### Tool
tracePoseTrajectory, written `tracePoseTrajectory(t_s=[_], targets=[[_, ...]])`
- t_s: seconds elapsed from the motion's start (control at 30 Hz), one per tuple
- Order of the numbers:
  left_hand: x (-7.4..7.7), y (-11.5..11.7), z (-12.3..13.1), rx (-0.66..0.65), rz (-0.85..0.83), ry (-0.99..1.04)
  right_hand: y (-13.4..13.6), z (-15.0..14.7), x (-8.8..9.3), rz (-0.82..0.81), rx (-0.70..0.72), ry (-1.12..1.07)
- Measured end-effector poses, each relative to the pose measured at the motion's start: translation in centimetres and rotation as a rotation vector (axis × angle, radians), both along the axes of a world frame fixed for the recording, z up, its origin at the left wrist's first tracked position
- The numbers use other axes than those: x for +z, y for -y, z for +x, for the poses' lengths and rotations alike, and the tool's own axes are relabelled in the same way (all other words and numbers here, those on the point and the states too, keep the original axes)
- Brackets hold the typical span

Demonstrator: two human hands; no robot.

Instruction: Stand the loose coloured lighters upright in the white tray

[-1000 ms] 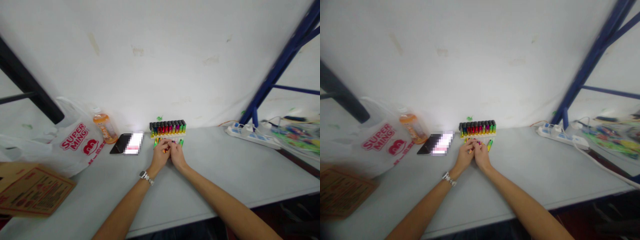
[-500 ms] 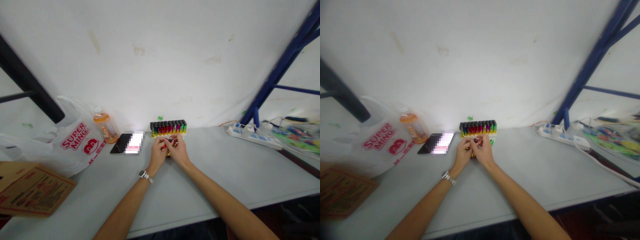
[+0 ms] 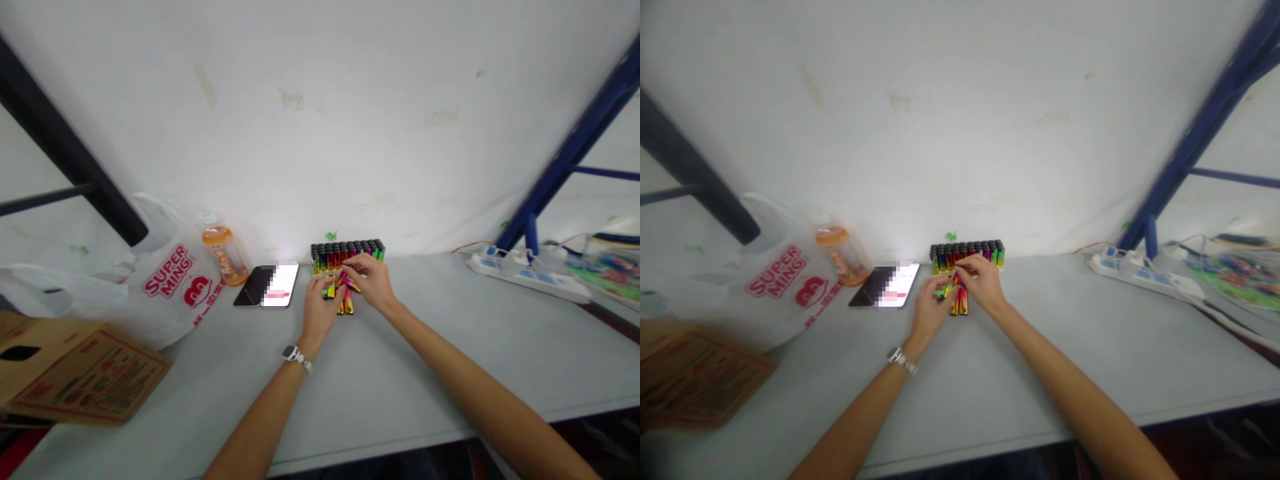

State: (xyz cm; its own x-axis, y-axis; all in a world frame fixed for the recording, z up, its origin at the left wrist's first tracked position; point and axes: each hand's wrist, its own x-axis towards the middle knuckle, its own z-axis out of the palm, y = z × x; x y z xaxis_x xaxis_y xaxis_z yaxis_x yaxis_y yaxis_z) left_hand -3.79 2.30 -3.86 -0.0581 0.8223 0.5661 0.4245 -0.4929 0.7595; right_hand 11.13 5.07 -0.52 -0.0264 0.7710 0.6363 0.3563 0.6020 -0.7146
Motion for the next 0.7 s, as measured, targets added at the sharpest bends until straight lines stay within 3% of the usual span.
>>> tracePoseTrajectory(t_s=[0.1,0.27,0.53,0.7], targets=[[-0.3,0.1,-0.5,0.063,-0.014,-0.092,-3.1,0.6,0.7,0.069,-0.022,0.177],[-0.8,-0.1,-0.6,0.044,-0.046,-0.182,-6.3,1.4,0.6,0.063,-0.076,0.402],[-1.5,-0.5,-0.5,0.045,-0.011,-0.202,-6.4,0.8,-0.5,0.048,-0.073,0.477],[-1.5,-0.4,-0.5,0.059,-0.010,-0.203,-5.4,0.8,-1.5,0.075,-0.235,0.595]])
